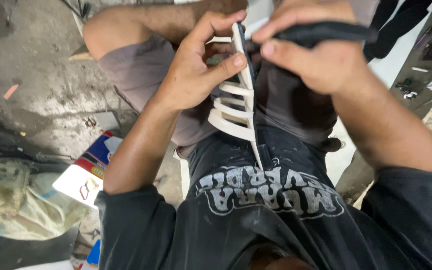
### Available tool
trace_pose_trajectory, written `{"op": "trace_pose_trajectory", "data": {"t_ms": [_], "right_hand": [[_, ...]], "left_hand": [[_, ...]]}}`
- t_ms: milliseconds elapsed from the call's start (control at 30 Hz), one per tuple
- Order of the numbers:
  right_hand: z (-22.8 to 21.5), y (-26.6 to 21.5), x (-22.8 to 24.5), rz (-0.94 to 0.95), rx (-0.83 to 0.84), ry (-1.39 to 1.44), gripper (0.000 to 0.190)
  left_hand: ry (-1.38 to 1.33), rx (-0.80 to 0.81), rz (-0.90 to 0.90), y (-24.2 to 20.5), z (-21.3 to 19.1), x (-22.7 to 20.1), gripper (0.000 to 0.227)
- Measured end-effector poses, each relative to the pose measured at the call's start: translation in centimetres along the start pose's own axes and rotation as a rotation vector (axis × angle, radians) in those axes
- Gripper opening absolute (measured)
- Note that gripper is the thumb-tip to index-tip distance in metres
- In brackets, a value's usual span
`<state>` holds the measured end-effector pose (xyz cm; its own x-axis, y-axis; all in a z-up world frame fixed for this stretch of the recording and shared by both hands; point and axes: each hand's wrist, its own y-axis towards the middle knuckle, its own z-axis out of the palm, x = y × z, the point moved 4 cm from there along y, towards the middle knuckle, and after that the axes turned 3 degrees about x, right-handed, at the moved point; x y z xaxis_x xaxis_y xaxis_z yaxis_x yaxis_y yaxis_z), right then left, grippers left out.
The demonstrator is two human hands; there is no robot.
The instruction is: The person sits on the floor and uses a handheld electric grinder to smooth the edges of a shoe sole. They then use a knife to trim and shape the sole material, repeating the process on multiple shoes.
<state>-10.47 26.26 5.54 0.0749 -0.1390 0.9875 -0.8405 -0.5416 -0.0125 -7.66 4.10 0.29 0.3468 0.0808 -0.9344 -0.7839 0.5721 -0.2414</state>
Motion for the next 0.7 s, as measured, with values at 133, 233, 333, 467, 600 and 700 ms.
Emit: {"op": "trace_pose_trajectory", "data": {"t_ms": [133,233,333,467,600,700], "right_hand": [[-1.0,1.6,0.8,0.047,-0.008,0.017,0.013],[-1.3,2.2,3.1,-0.077,-0.029,0.003,0.014],[-1.6,1.7,5.0,-0.162,-0.055,0.011,0.013],[-2.1,0.9,5.3,-0.294,-0.033,0.003,0.014],[-2.0,-0.9,4.2,-0.229,-0.054,0.002,0.015],[-0.9,-2.0,2.7,-0.193,-0.054,0.124,0.013]], "left_hand": [[-0.132,-0.02,-0.007,0.4,0.1,-0.7,0.045],[-0.09,-0.039,0.072,0.7,0.0,-2.4,0.033],[-0.032,-0.009,0.19,1.2,0.4,-4.7,0.026],[0.182,-0.005,0.207,1.2,1.1,-7.2,0.031],[0.233,0.051,0.265,1.1,1.8,-7.9,0.014],[0.323,0.038,0.304,0.4,2.0,-6.8,0.017]]}}
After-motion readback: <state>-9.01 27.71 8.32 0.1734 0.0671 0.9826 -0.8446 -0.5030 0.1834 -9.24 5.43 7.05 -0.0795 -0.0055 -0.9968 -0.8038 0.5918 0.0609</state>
